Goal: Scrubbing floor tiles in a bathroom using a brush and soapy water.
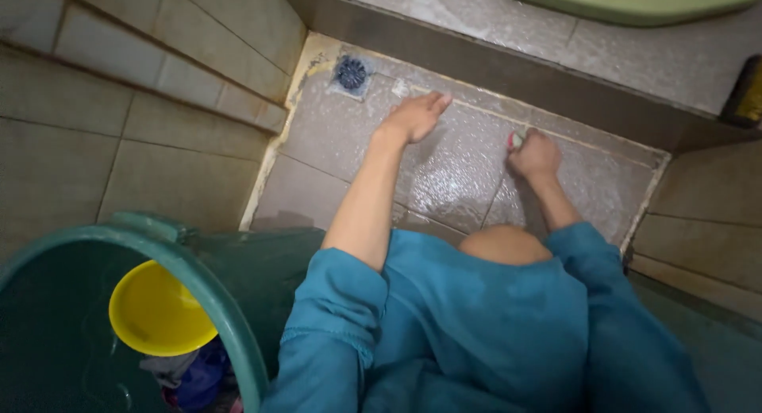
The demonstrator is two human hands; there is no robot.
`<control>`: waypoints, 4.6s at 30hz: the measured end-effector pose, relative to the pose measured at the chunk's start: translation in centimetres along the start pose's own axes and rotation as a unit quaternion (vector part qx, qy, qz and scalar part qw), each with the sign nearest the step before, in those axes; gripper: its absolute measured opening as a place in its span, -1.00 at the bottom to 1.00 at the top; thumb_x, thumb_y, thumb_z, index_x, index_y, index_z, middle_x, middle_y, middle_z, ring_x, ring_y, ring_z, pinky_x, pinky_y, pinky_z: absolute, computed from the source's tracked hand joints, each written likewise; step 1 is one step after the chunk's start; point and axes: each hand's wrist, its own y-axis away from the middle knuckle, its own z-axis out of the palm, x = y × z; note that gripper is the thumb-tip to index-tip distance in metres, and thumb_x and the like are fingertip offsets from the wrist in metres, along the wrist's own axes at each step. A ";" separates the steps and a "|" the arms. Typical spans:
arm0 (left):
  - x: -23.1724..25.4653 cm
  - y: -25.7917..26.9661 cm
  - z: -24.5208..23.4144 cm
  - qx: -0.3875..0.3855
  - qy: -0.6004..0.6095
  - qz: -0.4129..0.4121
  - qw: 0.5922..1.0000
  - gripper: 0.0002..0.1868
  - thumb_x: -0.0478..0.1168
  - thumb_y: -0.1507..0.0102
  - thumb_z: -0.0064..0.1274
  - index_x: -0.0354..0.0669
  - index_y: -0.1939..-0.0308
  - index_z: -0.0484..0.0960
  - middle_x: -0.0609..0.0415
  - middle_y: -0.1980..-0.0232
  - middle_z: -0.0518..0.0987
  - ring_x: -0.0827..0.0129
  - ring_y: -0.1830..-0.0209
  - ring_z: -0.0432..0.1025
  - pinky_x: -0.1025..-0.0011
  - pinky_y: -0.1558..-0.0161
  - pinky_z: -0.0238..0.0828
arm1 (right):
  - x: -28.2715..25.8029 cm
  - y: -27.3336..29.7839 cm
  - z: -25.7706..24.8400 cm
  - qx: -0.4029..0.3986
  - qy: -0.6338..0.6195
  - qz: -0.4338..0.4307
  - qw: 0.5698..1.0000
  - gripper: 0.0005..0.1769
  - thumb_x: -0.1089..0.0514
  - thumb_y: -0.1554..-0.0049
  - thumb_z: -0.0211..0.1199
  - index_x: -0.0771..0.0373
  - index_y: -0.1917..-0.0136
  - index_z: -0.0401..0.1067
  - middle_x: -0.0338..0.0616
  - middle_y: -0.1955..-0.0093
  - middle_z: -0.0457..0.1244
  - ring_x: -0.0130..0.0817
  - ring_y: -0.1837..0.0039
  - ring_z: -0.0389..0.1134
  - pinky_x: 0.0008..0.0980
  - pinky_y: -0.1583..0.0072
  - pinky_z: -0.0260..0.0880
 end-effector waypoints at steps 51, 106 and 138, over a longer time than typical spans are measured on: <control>-13.8 1.9 -0.8 0.115 0.124 -0.128 0.977 -0.37 0.25 -0.38 -0.45 0.16 -0.43 0.36 0.05 -0.49 0.37 -0.04 -0.50 0.19 -0.28 -0.43 -0.08 | -17.9 -6.4 7.7 -0.102 0.079 -0.290 0.948 -0.59 -0.09 -0.02 0.33 0.22 -0.02 0.54 0.20 0.00 0.40 0.21 -0.08 0.43 0.07 -0.13 0.44; -17.1 1.7 1.6 0.100 0.118 -0.156 0.976 -0.33 0.29 -0.38 -0.46 0.14 -0.47 0.29 0.07 -0.55 0.25 0.03 -0.57 0.07 -0.18 -0.50 -0.19 | -7.6 7.5 2.9 -0.207 0.005 -0.346 0.915 -0.49 0.04 0.30 0.36 0.13 0.02 0.52 0.19 0.01 0.40 0.22 0.00 0.43 0.14 -0.02 0.45; -16.7 2.9 0.1 0.112 0.162 -0.183 0.963 -0.36 0.26 -0.39 -0.44 0.20 -0.48 0.29 0.06 -0.55 0.25 0.06 -0.57 0.10 -0.23 -0.49 -0.17 | -12.0 -5.5 6.9 -0.140 0.108 -0.262 0.949 -0.58 -0.01 0.03 0.30 0.19 -0.08 0.50 0.17 -0.03 0.41 0.18 -0.10 0.46 0.06 -0.13 0.48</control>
